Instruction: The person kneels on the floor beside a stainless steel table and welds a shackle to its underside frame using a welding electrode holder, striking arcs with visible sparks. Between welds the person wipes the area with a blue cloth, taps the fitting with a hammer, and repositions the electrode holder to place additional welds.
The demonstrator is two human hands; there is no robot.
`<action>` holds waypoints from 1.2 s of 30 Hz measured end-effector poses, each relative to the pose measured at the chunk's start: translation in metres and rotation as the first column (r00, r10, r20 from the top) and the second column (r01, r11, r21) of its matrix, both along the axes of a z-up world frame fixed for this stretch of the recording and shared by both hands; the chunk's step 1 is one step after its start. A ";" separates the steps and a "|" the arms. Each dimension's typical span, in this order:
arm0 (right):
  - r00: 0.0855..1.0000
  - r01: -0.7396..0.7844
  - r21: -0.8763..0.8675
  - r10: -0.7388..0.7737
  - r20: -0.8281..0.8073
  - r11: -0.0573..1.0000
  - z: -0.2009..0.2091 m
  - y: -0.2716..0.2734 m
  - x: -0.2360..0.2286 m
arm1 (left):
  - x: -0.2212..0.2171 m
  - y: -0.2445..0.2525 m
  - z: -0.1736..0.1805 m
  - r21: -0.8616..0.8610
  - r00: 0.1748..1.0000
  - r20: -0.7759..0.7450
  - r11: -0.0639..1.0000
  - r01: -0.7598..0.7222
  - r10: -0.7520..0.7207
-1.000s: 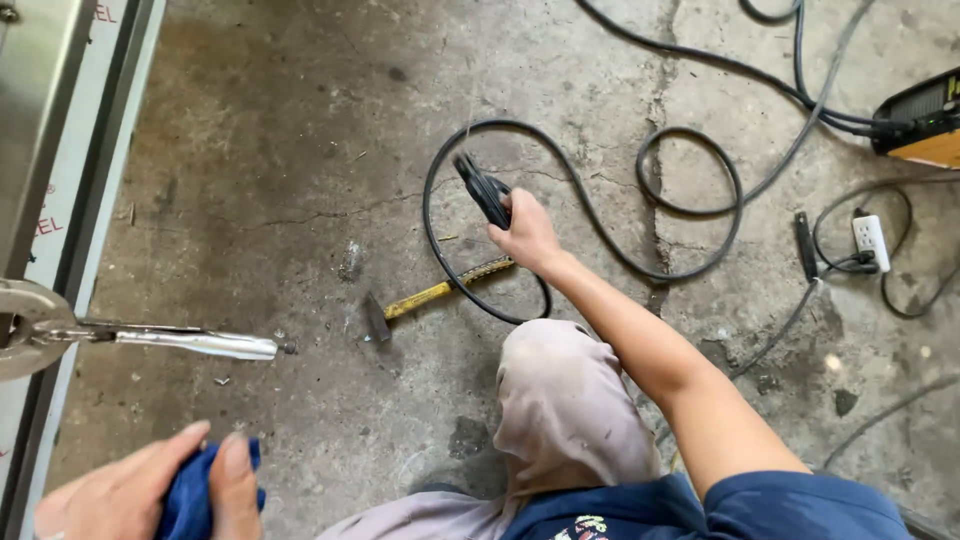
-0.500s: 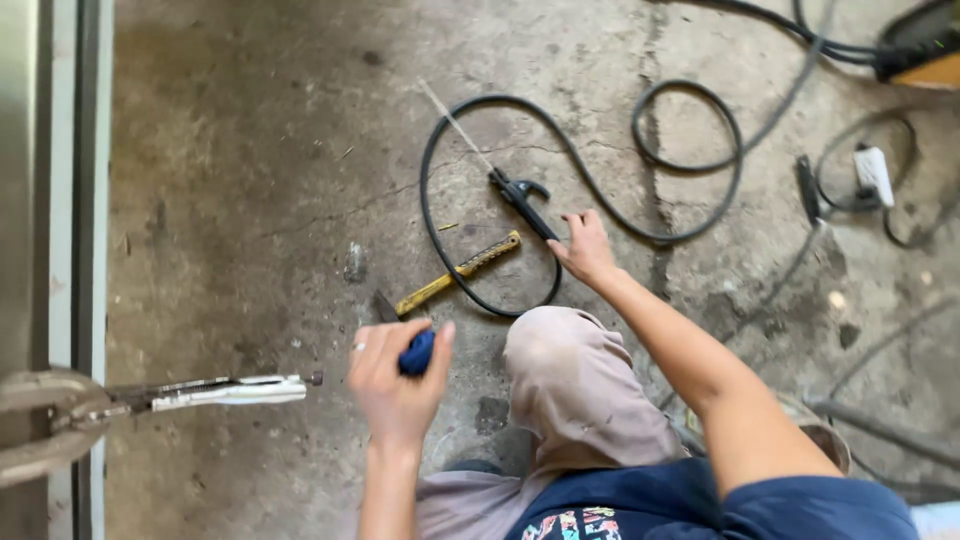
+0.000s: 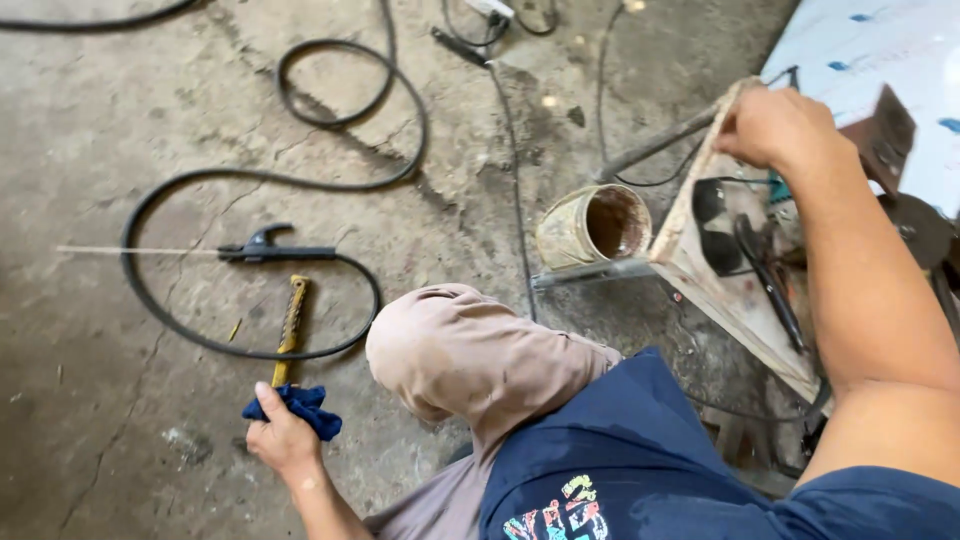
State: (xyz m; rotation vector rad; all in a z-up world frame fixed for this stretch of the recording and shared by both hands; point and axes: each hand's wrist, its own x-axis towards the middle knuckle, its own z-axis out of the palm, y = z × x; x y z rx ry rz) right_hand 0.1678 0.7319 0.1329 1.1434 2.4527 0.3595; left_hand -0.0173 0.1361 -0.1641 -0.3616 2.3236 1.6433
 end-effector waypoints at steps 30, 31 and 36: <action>0.987 -0.141 -0.421 -0.091 -0.136 -0.896 -0.024 -0.468 -0.235 | 0.087 -0.084 0.168 0.106 0.866 -0.300 0.917 -0.386 0.399; 0.984 0.164 -0.342 0.129 0.122 -0.925 -0.025 -0.490 -0.237 | 0.092 -0.087 0.185 0.034 0.815 -0.372 0.884 -0.466 0.443; 0.730 0.684 -0.382 0.580 0.361 -0.622 -0.093 -0.537 -0.223 | 0.116 -0.101 0.216 -0.240 0.718 -0.650 0.829 -0.506 0.249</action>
